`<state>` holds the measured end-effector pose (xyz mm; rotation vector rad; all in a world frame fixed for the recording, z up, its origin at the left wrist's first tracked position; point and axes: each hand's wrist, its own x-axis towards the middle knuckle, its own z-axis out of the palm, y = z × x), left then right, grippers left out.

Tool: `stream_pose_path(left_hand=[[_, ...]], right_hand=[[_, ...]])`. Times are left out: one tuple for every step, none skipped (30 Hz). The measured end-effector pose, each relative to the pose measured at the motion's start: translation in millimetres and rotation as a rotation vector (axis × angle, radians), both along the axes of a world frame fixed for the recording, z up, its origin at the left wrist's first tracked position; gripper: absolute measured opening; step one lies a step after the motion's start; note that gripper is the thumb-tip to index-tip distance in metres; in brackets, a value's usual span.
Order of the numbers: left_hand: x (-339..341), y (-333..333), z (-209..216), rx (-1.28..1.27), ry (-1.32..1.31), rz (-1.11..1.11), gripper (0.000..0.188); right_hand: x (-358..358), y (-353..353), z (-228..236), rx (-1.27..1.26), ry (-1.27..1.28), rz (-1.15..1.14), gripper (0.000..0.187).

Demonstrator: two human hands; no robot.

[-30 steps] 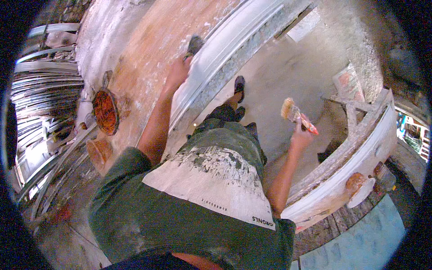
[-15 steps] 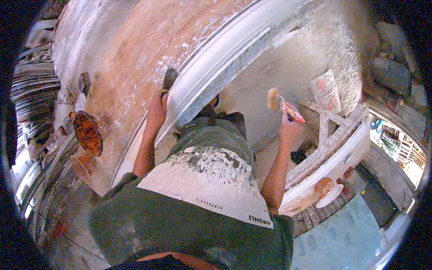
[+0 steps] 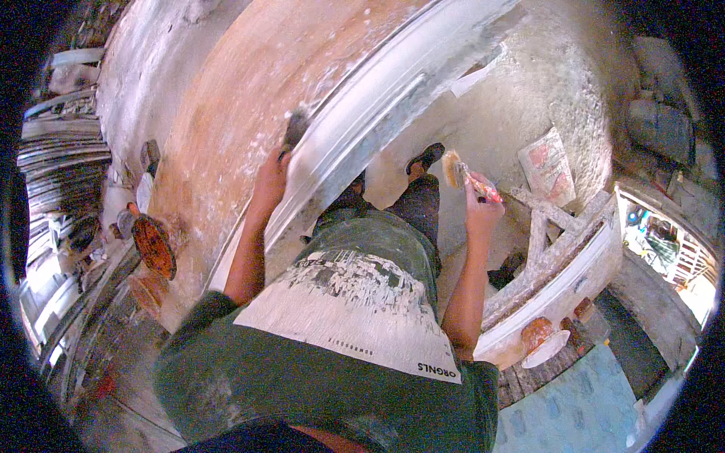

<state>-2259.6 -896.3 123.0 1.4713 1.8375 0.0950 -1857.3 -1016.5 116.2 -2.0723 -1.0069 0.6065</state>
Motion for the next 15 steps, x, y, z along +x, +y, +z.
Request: stream_pose_path(left_hand=[[-18, -15, -5, 0.096, -0.003, -0.013, 0.039], [-26, -25, -14, 0.192, -0.011, -0.021, 0.037], [-15, -21, -8, 0.163, 0.013, -0.007, 0.036], [-1, -13, -1, 0.134, 0.035, 0.002, 0.035], [13, -3, 3, 0.105, 0.057, 0.007, 0.034], [30, 13, -9, 0.178, 0.07, -0.022, 0.033], [55, 37, -12, 0.251, 0.053, -0.058, 0.033], [78, 60, -15, 0.319, 0.041, -0.095, 0.034], [113, 92, -13, 0.208, 0.044, -0.075, 0.036], [136, 124, -33, 0.393, -0.038, -0.155, 0.037], [172, 160, -36, 0.292, -0.017, -0.119, 0.038], [203, 196, -40, 0.247, -0.01, -0.15, 0.04], [235, 225, -47, 0.309, -0.027, -0.156, 0.04], [256, 246, -53, 0.368, -0.038, -0.161, 0.041], [267, 260, -55, 0.359, -0.022, -0.165, 0.039]], right_hand=[[10, 1, -3, 0.042, -0.012, -0.002, 0.02], [25, 2, -5, 0.031, 0.015, -0.034, 0.019], [40, 5, -9, 0.026, 0.043, -0.058, 0.019], [56, 10, -14, 0.021, 0.072, -0.086, 0.019], [76, 15, -18, -0.001, 0.032, -0.081, 0.019], [96, 21, -21, -0.022, -0.007, -0.071, 0.019], [112, 25, -22, -0.05, -0.047, -0.063, 0.019], [116, 31, -13, -0.033, -0.019, -0.058, 0.019], [127, 46, 8, -0.011, 0.003, -0.051, 0.02], [140, 59, 23, 0.014, 0.025, -0.041, 0.02], [157, 64, 25, 0.002, 0.011, -0.025, 0.021], [177, 67, 25, -0.011, -0.006, -0.004, 0.021], [193, 69, 26, -0.032, -0.022, 0.023, 0.022], [203, 73, 34, -0.025, -0.035, 0.046, 0.022], [211, 79, 46, -0.019, -0.047, 0.061, 0.022]])
